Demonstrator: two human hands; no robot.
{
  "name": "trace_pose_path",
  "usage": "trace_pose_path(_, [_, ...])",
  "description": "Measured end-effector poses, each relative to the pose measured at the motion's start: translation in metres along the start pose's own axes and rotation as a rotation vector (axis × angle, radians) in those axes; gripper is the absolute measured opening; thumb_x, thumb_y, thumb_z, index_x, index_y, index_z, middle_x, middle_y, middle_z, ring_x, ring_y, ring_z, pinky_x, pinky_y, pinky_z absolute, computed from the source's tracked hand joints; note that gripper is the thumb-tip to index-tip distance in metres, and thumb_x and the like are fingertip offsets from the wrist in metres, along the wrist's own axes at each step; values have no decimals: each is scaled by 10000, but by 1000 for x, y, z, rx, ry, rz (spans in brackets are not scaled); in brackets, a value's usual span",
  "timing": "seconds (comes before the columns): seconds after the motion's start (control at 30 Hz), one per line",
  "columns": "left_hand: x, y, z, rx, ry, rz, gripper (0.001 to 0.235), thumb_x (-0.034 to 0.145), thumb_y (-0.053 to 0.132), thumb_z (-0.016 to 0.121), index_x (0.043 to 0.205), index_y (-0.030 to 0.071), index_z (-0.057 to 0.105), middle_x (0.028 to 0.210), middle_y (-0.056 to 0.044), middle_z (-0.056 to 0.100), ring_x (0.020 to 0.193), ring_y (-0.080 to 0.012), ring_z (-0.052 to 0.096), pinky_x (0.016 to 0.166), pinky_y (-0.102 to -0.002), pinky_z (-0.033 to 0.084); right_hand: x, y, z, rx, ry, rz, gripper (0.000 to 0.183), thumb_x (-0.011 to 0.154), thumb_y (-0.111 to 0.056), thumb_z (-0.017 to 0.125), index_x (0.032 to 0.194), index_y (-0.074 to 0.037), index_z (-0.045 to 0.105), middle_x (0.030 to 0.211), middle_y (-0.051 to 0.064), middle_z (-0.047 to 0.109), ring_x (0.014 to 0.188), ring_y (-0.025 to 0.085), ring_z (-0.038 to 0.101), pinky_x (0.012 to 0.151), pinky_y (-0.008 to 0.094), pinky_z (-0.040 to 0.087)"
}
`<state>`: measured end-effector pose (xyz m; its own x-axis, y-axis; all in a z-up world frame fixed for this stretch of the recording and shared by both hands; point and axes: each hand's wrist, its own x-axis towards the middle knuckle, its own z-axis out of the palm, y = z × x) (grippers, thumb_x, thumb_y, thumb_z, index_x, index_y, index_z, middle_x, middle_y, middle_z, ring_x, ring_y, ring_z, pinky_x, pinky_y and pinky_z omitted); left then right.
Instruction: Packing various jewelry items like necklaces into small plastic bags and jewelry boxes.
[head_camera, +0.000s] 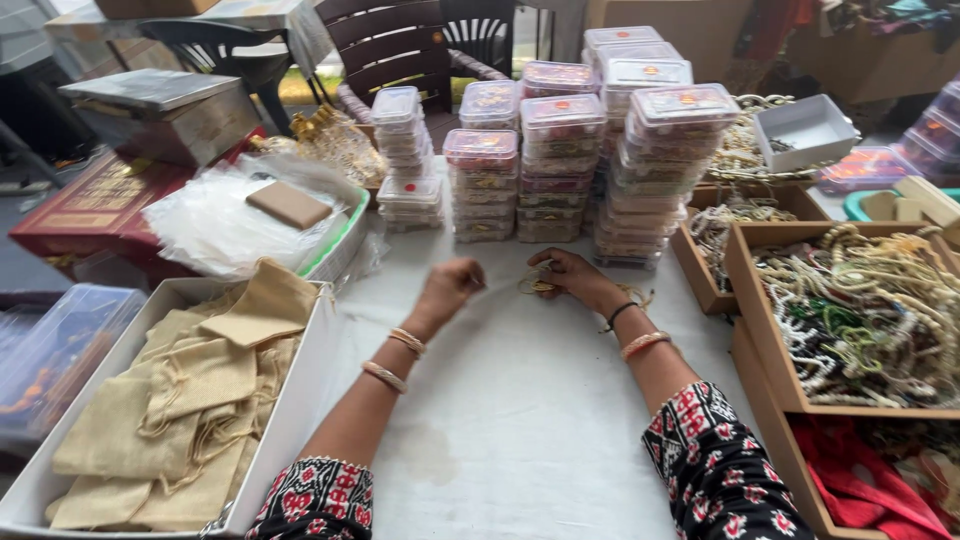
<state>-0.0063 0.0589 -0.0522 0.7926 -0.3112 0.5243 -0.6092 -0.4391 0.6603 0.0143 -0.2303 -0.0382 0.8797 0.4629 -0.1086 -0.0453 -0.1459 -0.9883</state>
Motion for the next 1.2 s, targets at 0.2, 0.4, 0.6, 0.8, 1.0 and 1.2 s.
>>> trace_pose_path(0.2, [-12,62,13,381,-244,-86,240,934,292,735,1005,72,672,962,-83,700,919,-254,658,861,-413,530,11,17,-8,36,-5,-33,278,997,-107,626,1271,-68,645,1011,45,700,896,121,677,785,285,595])
trace_pose_path(0.4, [-16,66,11,472,-253,-22,351,924,384,692,1092,76,665,1134,-148,613,1092,-330,555,1006,-455,461,12,15,0,-18,43,-30,204,1016,-95,607,1194,-50,695,998,37,704,869,125,651,760,286,583])
trace_pose_path(0.6, [-16,74,11,577,-334,7,436,908,408,715,1119,32,658,1161,-181,609,1121,-369,534,1004,-462,466,23,9,27,267,211,-419,178,1026,-105,599,1153,-61,715,1100,24,728,923,138,693,796,295,581])
trace_pose_path(0.8, [-5,59,-2,573,-428,-7,367,885,405,712,1022,65,730,1038,-162,684,1035,-380,633,930,-491,530,34,40,37,-112,50,-219,197,1027,-113,624,1179,-34,721,1080,33,730,937,94,658,817,272,557])
trace_pose_path(1.0, [61,43,-69,748,-45,-270,208,1093,200,489,1052,72,648,1004,-178,692,887,-337,728,734,-454,609,21,15,48,-149,70,-136,231,1007,-120,569,1169,-41,714,1122,-4,736,941,85,673,824,286,587])
trace_pose_path(1.2, [124,-66,-187,1191,218,-285,204,911,46,597,1102,63,664,1014,-168,654,941,-289,656,752,-416,591,18,12,48,-177,67,-110,221,1031,-126,565,1143,-29,729,1097,43,738,900,128,666,834,288,582])
